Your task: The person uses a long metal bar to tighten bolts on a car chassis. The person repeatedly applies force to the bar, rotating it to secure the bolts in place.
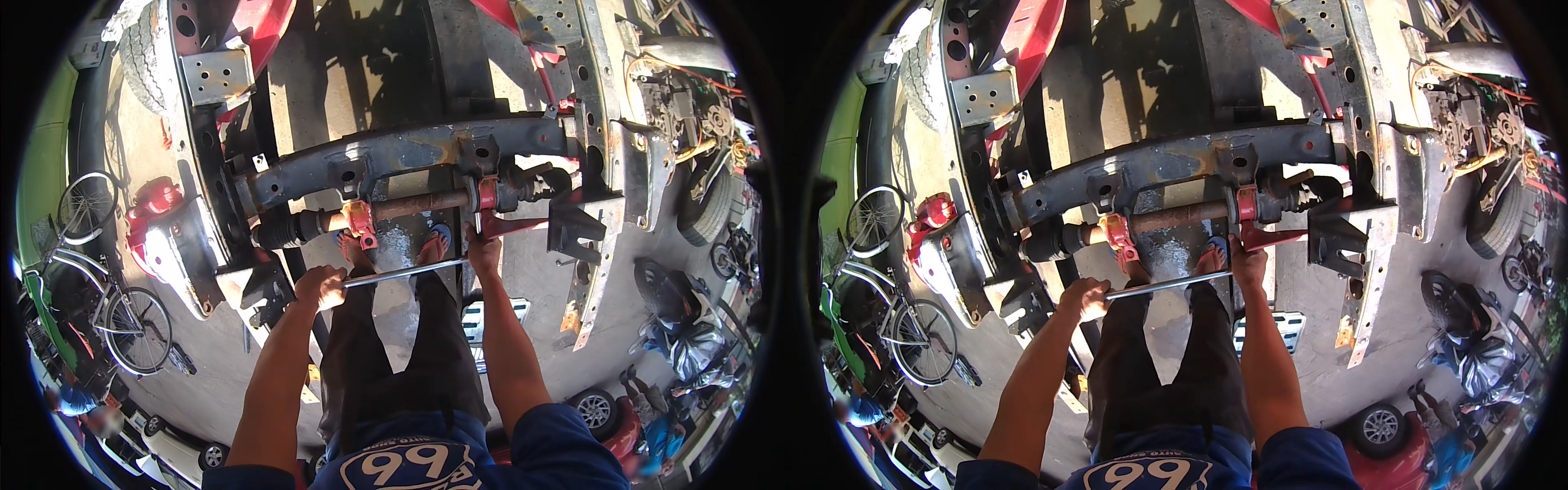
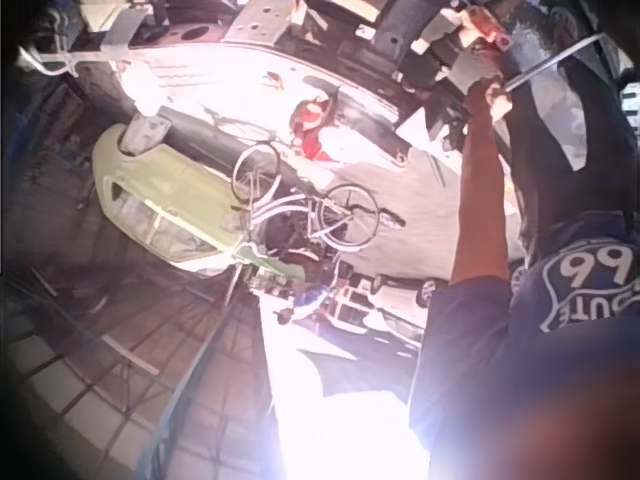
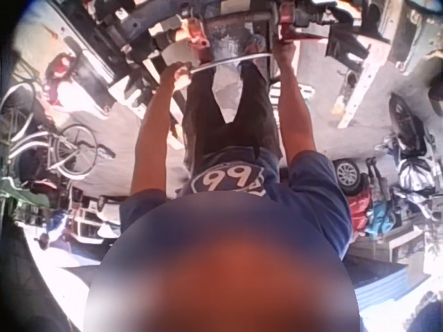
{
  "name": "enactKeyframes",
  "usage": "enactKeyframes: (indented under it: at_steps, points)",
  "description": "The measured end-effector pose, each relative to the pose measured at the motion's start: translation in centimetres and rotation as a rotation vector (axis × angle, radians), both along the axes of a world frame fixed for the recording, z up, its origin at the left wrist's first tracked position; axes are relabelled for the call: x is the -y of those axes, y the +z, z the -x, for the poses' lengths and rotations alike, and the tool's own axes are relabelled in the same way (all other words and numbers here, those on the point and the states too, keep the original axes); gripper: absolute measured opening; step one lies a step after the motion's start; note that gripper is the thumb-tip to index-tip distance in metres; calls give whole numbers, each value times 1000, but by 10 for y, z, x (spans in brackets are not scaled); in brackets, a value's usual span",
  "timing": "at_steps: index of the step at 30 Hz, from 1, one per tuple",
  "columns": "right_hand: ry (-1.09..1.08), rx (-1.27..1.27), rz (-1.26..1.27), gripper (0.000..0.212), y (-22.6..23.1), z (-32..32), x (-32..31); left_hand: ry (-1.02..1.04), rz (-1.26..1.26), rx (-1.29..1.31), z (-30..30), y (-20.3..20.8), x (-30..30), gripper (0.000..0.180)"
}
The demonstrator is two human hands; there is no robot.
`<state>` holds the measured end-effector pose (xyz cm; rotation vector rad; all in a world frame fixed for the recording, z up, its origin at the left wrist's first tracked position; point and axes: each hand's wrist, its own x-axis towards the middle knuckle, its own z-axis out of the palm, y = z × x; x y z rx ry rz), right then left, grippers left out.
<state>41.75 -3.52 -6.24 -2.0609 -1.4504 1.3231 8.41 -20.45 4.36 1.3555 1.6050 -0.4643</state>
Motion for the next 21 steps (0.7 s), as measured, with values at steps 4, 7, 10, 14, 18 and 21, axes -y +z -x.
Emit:
enactKeyframes:
  at_steps: [4, 7, 10, 14, 18, 21]
  points:
    - [79, 64, -47, 28, 7, 2, -3, 51, -1, 42, 3, -16, 3, 22]
    - [141, 105, -165, 28, 16, 7, -5, 103, 0, 82, 5, -24, 7, 21]
    - [100, 149, -78, 29, 17, 7, -5, 120, -47, 102, 6, -34, 13, 22]
    - [112, 211, 76, 32, -2, -5, -3, 208, -76, 122, 7, -50, 25, 27]
    - [160, 254, -205, 41, -24, -12, 1, 226, -138, 194, 10, -66, 33, 27]
    - [181, 284, -275, 43, -26, -12, 3, 222, -154, 205, 10, -78, 33, 26]
